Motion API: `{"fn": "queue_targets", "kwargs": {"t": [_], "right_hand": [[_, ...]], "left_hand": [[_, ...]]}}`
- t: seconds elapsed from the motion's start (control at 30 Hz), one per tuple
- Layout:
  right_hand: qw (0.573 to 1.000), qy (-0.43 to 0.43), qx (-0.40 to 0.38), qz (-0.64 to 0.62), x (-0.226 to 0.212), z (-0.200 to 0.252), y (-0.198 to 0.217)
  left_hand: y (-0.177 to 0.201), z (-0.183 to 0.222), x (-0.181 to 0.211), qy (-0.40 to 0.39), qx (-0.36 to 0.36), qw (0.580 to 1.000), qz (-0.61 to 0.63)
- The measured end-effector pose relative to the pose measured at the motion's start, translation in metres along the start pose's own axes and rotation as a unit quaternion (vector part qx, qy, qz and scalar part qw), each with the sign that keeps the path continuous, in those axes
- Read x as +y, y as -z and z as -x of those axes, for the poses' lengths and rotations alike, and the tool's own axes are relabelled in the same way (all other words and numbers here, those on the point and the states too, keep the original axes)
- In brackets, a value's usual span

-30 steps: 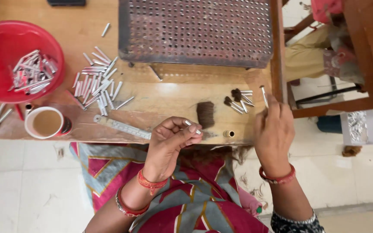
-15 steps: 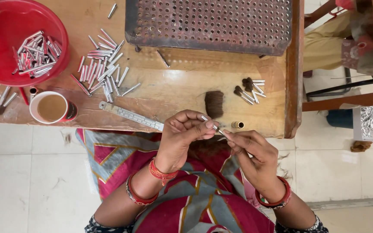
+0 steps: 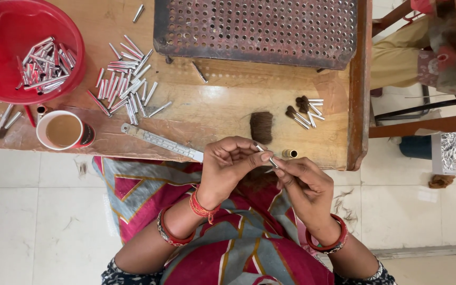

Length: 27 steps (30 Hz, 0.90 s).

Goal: Assembling small brushes by inserting hair bundles into metal tubes.

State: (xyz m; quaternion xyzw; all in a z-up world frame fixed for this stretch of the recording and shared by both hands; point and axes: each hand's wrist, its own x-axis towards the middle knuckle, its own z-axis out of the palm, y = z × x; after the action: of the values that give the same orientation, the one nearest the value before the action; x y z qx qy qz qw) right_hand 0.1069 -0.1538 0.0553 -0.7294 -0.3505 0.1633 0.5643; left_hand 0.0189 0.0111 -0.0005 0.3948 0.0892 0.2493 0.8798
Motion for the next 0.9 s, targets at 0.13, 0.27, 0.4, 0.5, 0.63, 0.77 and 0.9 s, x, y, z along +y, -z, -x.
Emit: {"fn": "queue_targets", "kwargs": {"t": [0.13, 0.27, 0.4, 0.5, 0.63, 0.77, 0.9], "right_hand": [[1.0, -0.019, 0.0, -0.003, -0.001, -0.009, 0.011], [0.982, -0.017, 0.067, 0.174, -0.013, -0.034, 0.034], [0.857, 0.124, 0.123, 0.484, -0.016, -0.053, 0.043], [0.915, 0.11, 0.134, 0.364, -0.017, -0.04, 0.033], [0.98, 0.113, 0.017, 0.164, -0.011, -0.031, 0.023], [0.997, -0.003, -0.065, 0.027, -0.014, -0.034, 0.016], [0.994, 0.044, -0.045, 0.085, -0.016, -0.028, 0.014]], "left_hand": [[0.002, -0.011, 0.004, -0.03, 0.006, 1.0, -0.003], [-0.001, -0.015, 0.02, -0.053, 0.019, 0.993, -0.108], [-0.011, -0.01, 0.024, -0.044, 0.01, 0.97, -0.24], [-0.02, -0.006, 0.031, -0.044, 0.004, 0.942, -0.333], [-0.027, -0.003, 0.037, -0.05, -0.007, 0.924, -0.379], [-0.03, 0.0, 0.039, -0.066, -0.023, 0.914, -0.399], [-0.029, 0.005, 0.035, -0.065, -0.046, 0.922, -0.379]]}}
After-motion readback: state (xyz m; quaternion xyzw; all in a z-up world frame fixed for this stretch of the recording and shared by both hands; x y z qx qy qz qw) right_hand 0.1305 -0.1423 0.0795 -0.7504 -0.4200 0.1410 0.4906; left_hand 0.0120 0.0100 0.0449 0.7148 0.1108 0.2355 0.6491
